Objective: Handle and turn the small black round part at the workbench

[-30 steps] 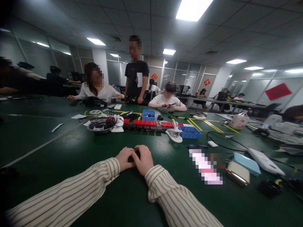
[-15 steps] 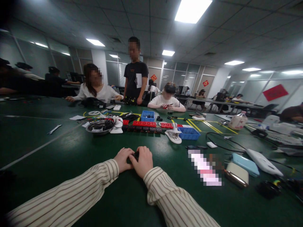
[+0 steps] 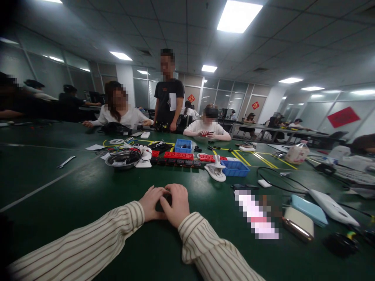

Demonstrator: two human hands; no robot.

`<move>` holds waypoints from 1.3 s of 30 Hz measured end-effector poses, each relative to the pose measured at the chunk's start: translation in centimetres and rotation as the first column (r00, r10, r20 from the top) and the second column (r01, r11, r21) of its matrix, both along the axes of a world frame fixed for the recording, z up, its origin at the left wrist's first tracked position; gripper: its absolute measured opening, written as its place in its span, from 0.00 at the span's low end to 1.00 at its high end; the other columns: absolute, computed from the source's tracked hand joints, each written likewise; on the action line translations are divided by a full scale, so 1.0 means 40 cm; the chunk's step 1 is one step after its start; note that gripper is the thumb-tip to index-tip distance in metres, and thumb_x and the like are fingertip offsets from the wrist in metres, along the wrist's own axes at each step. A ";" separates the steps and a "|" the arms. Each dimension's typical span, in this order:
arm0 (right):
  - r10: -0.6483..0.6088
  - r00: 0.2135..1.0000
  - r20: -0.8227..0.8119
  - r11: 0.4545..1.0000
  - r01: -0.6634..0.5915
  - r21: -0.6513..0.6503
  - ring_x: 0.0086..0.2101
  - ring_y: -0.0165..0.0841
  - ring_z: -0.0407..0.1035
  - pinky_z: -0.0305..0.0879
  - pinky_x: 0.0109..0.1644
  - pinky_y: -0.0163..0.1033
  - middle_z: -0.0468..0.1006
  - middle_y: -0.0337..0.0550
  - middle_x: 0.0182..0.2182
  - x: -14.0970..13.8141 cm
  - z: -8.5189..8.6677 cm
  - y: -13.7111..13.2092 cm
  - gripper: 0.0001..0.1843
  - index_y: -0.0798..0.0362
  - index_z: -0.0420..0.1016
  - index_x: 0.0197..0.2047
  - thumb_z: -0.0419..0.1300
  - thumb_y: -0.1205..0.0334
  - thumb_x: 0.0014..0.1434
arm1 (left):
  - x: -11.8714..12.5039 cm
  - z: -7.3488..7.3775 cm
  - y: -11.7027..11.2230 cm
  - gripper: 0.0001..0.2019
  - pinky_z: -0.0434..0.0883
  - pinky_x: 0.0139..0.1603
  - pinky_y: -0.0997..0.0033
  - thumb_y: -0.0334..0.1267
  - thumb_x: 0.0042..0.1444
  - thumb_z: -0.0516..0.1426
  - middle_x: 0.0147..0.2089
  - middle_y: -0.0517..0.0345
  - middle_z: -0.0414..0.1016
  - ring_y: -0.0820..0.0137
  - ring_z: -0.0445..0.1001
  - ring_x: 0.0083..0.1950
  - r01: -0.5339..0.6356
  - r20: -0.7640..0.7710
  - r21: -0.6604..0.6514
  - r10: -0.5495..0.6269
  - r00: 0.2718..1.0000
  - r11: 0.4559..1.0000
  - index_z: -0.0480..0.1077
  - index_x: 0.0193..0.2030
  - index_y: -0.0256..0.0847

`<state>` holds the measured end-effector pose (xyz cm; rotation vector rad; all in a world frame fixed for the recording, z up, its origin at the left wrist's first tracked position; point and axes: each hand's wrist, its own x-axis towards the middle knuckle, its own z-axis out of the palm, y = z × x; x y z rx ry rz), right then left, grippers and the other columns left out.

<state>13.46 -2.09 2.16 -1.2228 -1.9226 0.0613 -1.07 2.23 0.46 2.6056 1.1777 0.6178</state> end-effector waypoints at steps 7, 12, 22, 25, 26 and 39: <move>-0.150 0.988 0.032 0.987 0.151 -0.052 0.35 0.40 0.62 0.57 0.40 0.45 0.68 0.46 0.33 0.009 -0.014 -0.009 0.12 0.55 0.64 0.37 0.56 0.55 0.55 | 0.029 0.012 -0.028 0.21 0.51 0.58 0.44 0.47 0.39 0.62 0.39 0.53 0.70 0.57 0.68 0.45 -0.084 0.022 0.016 0.083 0.996 0.996 0.67 0.38 0.38; -0.089 0.995 0.037 0.991 0.092 -0.092 0.34 0.37 0.62 0.57 0.39 0.42 0.68 0.43 0.31 0.014 -0.008 -0.009 0.07 0.53 0.65 0.34 0.55 0.59 0.55 | 0.020 0.011 0.013 0.18 0.63 0.52 0.59 0.41 0.36 0.64 0.39 0.53 0.70 0.60 0.69 0.43 0.088 0.016 -0.006 -0.088 0.996 0.996 0.70 0.36 0.37; 0.426 0.876 -0.228 0.885 -0.455 -0.096 0.40 0.34 0.65 0.53 0.52 0.45 0.73 0.39 0.31 0.033 0.025 -0.026 0.10 0.50 0.66 0.28 0.46 0.70 0.49 | 0.004 0.015 0.044 0.16 0.60 0.54 0.55 0.45 0.33 0.66 0.40 0.58 0.68 0.61 0.67 0.45 0.397 -0.004 -0.066 -0.398 0.917 0.915 0.72 0.30 0.43; 0.414 0.875 -0.252 0.892 -0.445 -0.081 0.44 0.36 0.62 0.55 0.51 0.44 0.71 0.41 0.38 0.030 0.018 -0.036 0.09 0.50 0.67 0.38 0.48 0.64 0.54 | 0.005 0.030 0.018 0.28 0.44 0.60 0.41 0.46 0.33 0.66 0.46 0.56 0.67 0.59 0.66 0.48 0.368 0.045 -0.113 -0.366 0.930 0.923 0.66 0.45 0.45; 0.384 0.886 -0.261 0.907 -0.415 -0.077 0.44 0.36 0.62 0.56 0.50 0.44 0.69 0.43 0.41 0.028 0.014 -0.038 0.11 0.50 0.65 0.42 0.49 0.61 0.56 | 0.006 0.035 0.007 0.32 0.41 0.60 0.39 0.47 0.34 0.65 0.47 0.56 0.67 0.59 0.67 0.49 0.341 0.061 -0.119 -0.336 0.940 0.932 0.64 0.48 0.45; 0.184 0.980 -0.080 0.963 -0.196 -0.185 0.35 0.37 0.61 0.57 0.40 0.43 0.67 0.43 0.31 0.013 0.015 -0.045 0.03 0.53 0.65 0.30 0.54 0.64 0.50 | 0.004 0.024 -0.004 0.20 0.66 0.44 0.65 0.41 0.30 0.66 0.38 0.57 0.67 0.64 0.66 0.41 0.340 0.148 -0.118 -0.322 0.935 0.933 0.67 0.33 0.39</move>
